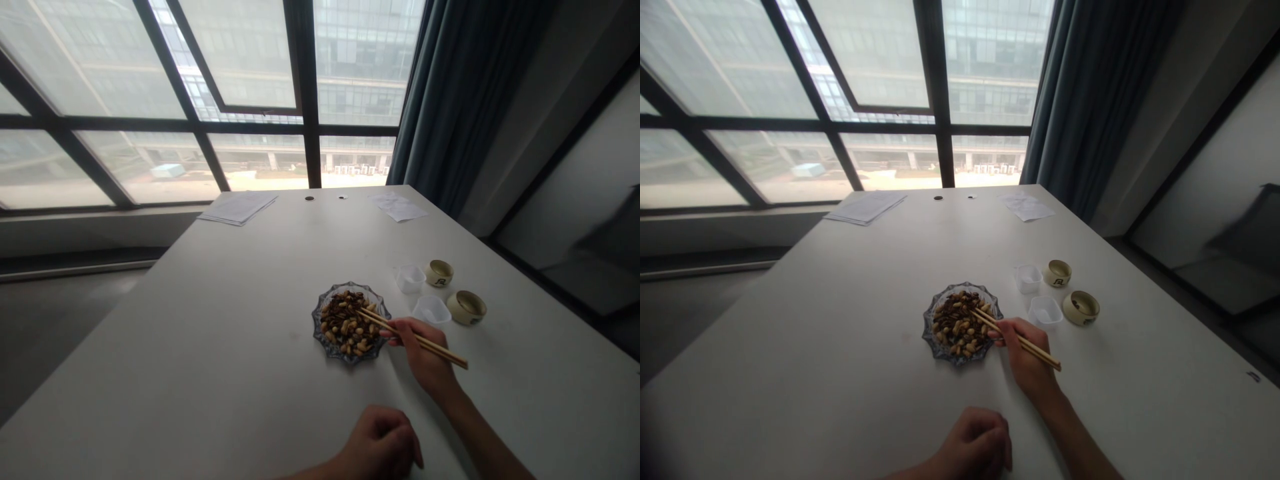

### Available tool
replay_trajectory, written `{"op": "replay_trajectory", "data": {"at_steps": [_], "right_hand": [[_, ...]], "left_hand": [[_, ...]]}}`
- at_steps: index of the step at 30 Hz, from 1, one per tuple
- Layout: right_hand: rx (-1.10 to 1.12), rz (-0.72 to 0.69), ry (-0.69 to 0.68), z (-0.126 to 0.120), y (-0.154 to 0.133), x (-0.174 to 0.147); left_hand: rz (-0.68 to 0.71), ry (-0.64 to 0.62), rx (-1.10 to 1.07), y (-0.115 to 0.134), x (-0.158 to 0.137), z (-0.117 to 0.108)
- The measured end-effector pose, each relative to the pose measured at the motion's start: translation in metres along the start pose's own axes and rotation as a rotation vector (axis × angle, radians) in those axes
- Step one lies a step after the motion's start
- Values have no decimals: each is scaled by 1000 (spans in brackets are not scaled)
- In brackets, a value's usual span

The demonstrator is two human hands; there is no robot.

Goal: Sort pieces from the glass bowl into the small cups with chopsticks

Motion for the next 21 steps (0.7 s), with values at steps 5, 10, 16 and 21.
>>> {"op": "replay_trajectory", "data": {"at_steps": [5, 10, 16, 21], "right_hand": [[-38, 14, -58, -2, 2, 1], [-145, -45, -84, 3, -6, 1], [-192, -159, -171, 8, -16, 0], [-157, -164, -179, 10, -13, -1]], "left_hand": [[9, -5, 1, 0, 1, -1], [4, 0, 6, -1, 2, -1], [0, 12, -8, -2, 1, -1], [0, 24, -8, -3, 1, -1]]}}
Point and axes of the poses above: each hand's wrist, its own x-axis towards the middle knuckle, its own z-axis out of the palm, y = z × x, the point moved 4 cm from there along x, towards the middle knuckle, and after that the axes turned 5 degrees about -x, right-handed, at the moved point
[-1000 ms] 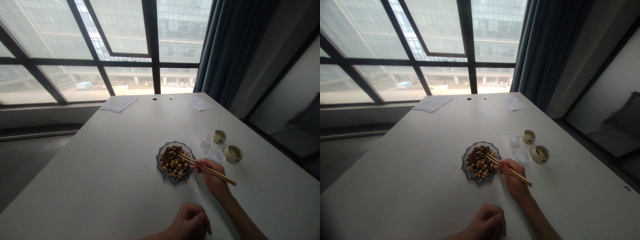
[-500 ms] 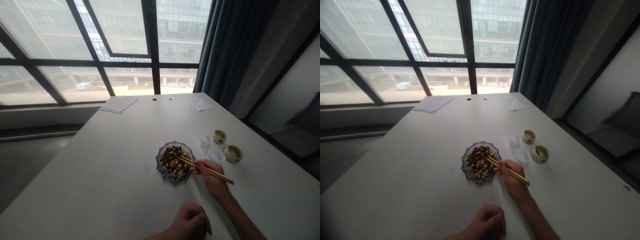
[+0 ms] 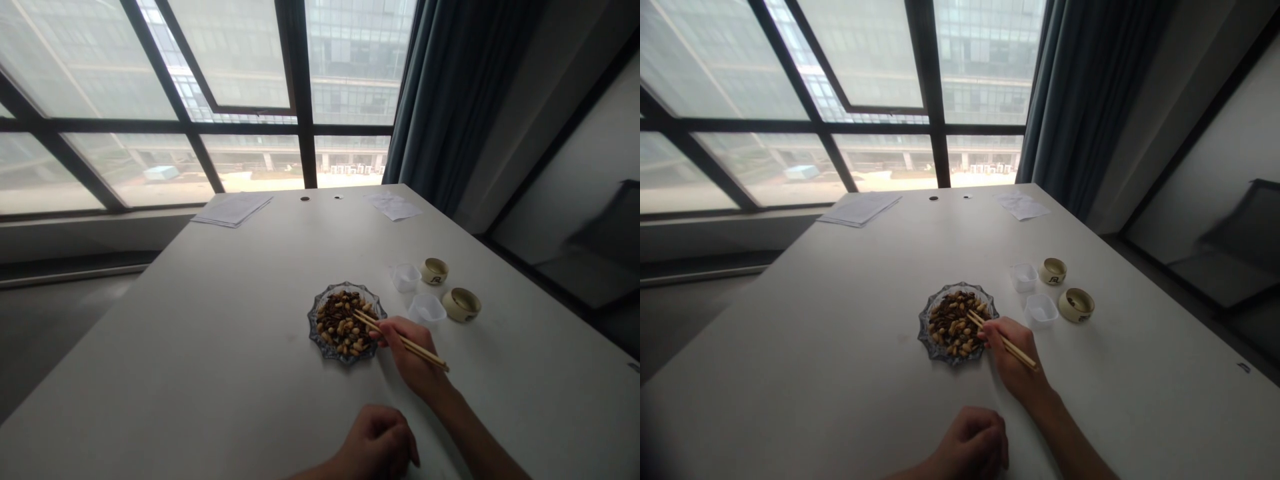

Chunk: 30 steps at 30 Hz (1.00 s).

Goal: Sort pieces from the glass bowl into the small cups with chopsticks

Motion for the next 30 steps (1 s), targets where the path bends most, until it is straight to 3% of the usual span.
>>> {"op": "replay_trajectory", "data": {"at_steps": [8, 30], "right_hand": [[299, 165, 133, 8, 16, 6], [363, 158, 160, -7, 11, 1]], "left_hand": [[7, -18, 2, 1, 0, 1], [0, -1, 4, 3, -1, 1]]}}
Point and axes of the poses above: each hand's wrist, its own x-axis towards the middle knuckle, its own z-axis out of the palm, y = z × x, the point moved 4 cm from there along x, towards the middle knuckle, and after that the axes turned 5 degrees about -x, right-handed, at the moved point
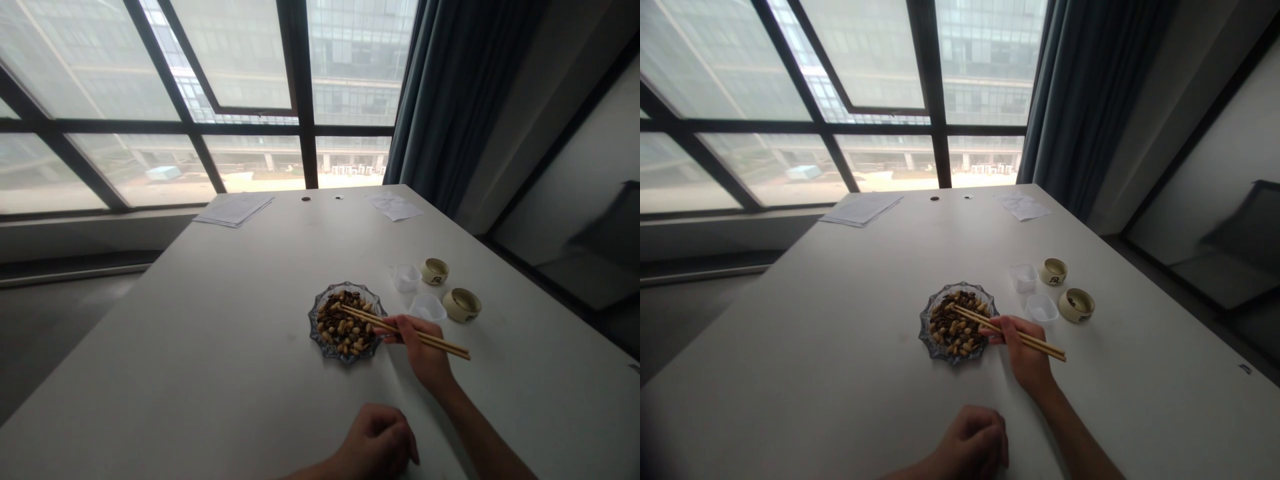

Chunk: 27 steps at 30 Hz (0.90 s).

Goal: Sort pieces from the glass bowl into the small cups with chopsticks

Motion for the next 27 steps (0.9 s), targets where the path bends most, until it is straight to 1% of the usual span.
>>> {"op": "replay_trajectory", "data": {"at_steps": [4, 7, 9, 13, 16, 18, 20, 22, 25, 27], "right_hand": [[43, -5, 55, -13, -6, 3], [53, -57, 148, -38, -23, 2], [59, -94, 240, -64, -37, -2], [61, -185, 464, -128, -56, -17], [41, -213, 609, -171, -54, -29], [29, -201, 663, -191, -45, -35], [19, -182, 697, -203, -33, -39], [-14, -145, 711, -208, -20, -40], [-86, -67, 676, -207, -6, -37], [-115, -54, 658, -204, -4, -36]], "left_hand": [[-1, 4, 7, 0, 1, 0], [-6, 8, 16, 2, 1, 1], [-7, 7, 24, 3, 1, 2], [1, 10, 32, 4, -1, 1], [8, 18, 29, 2, -2, -2], [14, 25, 28, 0, -2, -3], [20, 30, 28, -2, -1, -5], [25, 35, 31, -3, 0, -6], [32, 38, 37, -3, 0, -7], [37, 38, 39, -3, 0, -7]]}}
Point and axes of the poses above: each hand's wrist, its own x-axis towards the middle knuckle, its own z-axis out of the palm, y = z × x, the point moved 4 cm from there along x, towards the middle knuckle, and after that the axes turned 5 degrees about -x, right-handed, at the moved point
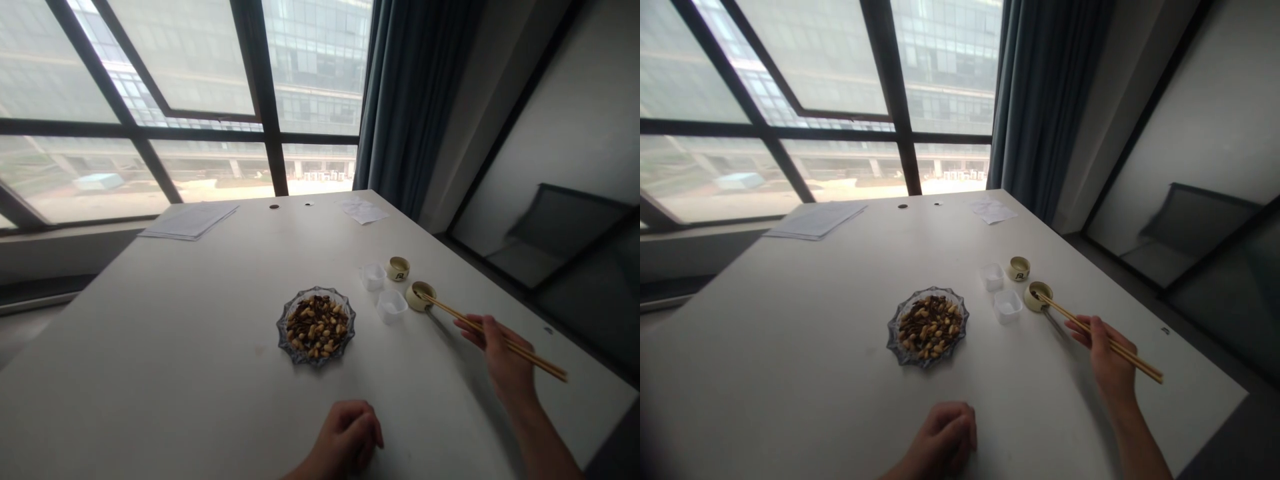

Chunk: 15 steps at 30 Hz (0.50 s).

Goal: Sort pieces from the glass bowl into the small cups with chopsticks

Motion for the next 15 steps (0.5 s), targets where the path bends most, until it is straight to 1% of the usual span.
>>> {"op": "replay_trajectory", "data": {"at_steps": [5, 8, 11, 15], "right_hand": [[-15, -87, 3, 6, -17, -3], [-21, -129, -30, 19, -33, -11], [-36, -182, -157, 48, -52, -27], [-53, -288, -430, 107, -69, -56]], "left_hand": [[-2, -3, 3, 1, 0, 1], [-11, -8, 4, 2, 1, 2], [-19, -14, 10, 3, 1, 3], [-18, -12, 19, 5, 0, 5]]}}
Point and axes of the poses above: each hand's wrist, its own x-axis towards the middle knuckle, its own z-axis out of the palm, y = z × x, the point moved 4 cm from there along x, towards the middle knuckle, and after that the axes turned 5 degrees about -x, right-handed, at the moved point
